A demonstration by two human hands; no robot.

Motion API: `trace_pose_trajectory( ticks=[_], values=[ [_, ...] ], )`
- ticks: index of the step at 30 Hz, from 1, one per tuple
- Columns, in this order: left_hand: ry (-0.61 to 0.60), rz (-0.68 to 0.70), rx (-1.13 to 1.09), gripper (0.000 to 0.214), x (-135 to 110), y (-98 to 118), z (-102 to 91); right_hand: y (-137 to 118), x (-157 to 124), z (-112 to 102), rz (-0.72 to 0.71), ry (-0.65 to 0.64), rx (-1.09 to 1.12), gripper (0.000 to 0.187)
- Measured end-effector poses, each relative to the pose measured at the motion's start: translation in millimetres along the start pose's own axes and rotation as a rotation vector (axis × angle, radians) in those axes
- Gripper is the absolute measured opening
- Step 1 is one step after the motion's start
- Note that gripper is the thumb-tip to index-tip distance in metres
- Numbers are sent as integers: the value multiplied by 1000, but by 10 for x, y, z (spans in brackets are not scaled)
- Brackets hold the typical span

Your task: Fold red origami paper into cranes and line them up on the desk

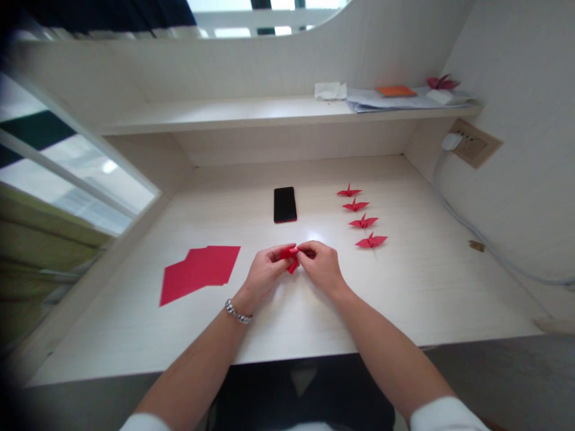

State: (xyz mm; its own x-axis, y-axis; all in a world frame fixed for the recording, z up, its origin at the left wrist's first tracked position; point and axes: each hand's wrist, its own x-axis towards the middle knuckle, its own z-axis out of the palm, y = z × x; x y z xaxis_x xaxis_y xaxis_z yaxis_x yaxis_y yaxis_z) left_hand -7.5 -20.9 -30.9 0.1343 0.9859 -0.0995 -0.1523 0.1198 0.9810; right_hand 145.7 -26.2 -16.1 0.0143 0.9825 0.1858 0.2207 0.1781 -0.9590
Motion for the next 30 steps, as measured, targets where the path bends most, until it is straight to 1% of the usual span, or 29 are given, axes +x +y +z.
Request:
trace_pose_trajectory(
  ticks=[3, 9, 13, 19, 26, 30],
  values=[
    [4, -8, -37, 45, -8, 11, 10, 9, 12, 2, 27, -26, 42, 14],
    [3, -96, -158, 53, -51, 107, 66, 43, 45, 3, 70, -35, 131, 14],
    [8, -85, -136, 56, -57, 121, 64, 81, 64, 3, 79, -42, 155, 17],
    [-2, -50, -90, 58, -35, 52, 27, 100, 70, 2, 94, -37, 181, 18],
    [-22, -63, -85, 61, -36, 46, 22, 88, 65, -3, 72, -20, 114, 15],
    [-15, -67, -68, 62, -35, 63, 31, 70, 59, -10, 73, -20, 117, 14]
  ],
)
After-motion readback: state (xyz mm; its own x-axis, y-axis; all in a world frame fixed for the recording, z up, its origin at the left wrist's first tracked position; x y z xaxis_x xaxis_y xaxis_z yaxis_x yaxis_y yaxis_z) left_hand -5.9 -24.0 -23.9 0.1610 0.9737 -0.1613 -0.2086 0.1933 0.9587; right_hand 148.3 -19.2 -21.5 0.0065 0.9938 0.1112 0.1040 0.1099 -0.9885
